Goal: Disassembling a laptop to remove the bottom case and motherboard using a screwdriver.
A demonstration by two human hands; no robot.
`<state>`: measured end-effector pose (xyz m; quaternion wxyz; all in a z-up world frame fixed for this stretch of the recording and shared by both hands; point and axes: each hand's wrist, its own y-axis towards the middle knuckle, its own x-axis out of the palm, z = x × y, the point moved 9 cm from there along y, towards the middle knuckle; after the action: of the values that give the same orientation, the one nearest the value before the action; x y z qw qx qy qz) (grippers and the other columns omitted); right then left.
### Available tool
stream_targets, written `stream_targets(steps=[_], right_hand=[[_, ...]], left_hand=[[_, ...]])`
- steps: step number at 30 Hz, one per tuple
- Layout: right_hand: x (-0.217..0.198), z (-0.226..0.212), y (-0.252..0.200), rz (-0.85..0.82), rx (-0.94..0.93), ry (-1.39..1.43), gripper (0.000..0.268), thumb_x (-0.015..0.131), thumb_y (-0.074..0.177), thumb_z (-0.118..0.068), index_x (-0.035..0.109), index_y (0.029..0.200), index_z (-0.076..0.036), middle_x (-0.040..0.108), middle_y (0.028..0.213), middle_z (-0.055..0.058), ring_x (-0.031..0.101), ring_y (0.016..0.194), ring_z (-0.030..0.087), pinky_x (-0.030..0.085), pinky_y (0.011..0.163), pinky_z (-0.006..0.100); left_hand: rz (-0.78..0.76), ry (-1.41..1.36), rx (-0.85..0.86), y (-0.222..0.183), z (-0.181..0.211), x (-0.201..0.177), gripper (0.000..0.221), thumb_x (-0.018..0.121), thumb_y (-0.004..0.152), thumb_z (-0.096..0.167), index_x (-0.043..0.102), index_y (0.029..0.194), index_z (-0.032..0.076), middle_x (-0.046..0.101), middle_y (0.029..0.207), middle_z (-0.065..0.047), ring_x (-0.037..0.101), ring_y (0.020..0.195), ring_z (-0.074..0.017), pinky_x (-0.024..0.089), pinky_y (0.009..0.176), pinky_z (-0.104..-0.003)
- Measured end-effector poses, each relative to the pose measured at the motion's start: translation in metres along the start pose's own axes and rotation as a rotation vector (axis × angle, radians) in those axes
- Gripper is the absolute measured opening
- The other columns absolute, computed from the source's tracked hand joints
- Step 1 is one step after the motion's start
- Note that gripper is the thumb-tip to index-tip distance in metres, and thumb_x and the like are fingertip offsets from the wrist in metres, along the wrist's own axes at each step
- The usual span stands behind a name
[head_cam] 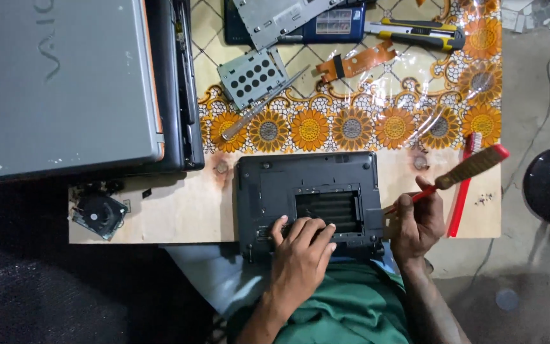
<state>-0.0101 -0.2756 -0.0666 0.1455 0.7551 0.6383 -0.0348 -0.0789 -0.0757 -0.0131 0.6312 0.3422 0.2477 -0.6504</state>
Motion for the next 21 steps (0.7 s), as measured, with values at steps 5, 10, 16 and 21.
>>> stream_targets(steps=[5,10,16,21], right_hand=[[0.0,-0.004,0.002,-0.005,-0.003,-0.042,0.038,0.052,0.102,-0.007,0.046,0.139,0.004,0.054,0.083,0.005,0.052,0.068,0.013,0.045,0.066,0.023],[0.002,-0.011,0.009,-0.048,0.042,-0.095,0.039,0.055,0.098,-0.004,0.05,0.136,0.005,0.054,0.081,0.006,0.049,0.068,0.012,0.042,0.062,0.024],[0.007,-0.001,0.022,-0.201,0.249,-0.392,0.038,0.063,0.091,-0.014,0.063,0.128,-0.002,0.051,0.064,0.005,0.044,0.056,0.015,0.037,0.05,0.029],[0.008,0.0,0.025,-0.348,0.245,-0.902,0.037,0.063,0.092,-0.021,0.063,0.128,-0.011,0.066,0.062,0.009,0.056,0.045,0.018,0.044,0.039,0.031]], left_hand=[[0.006,-0.016,0.052,0.004,0.004,-0.003,0.022,0.067,0.08,0.006,0.063,0.102,0.007,0.057,0.094,-0.004,0.052,0.084,-0.0197,0.028,0.098,-0.047],[0.023,0.011,0.085,0.003,0.007,-0.001,0.015,0.064,0.083,0.005,0.061,0.098,0.006,0.055,0.093,-0.006,0.052,0.082,-0.0211,0.033,0.094,-0.044],[0.007,-0.101,0.062,0.001,0.005,-0.011,0.02,0.062,0.084,0.005,0.062,0.104,0.003,0.056,0.097,-0.008,0.053,0.087,-0.0239,0.032,0.095,-0.044],[0.235,-0.138,-0.024,-0.002,0.0,-0.043,0.021,0.075,0.076,0.011,0.068,0.095,0.006,0.059,0.099,-0.005,0.056,0.09,-0.0216,0.041,0.085,-0.038]])
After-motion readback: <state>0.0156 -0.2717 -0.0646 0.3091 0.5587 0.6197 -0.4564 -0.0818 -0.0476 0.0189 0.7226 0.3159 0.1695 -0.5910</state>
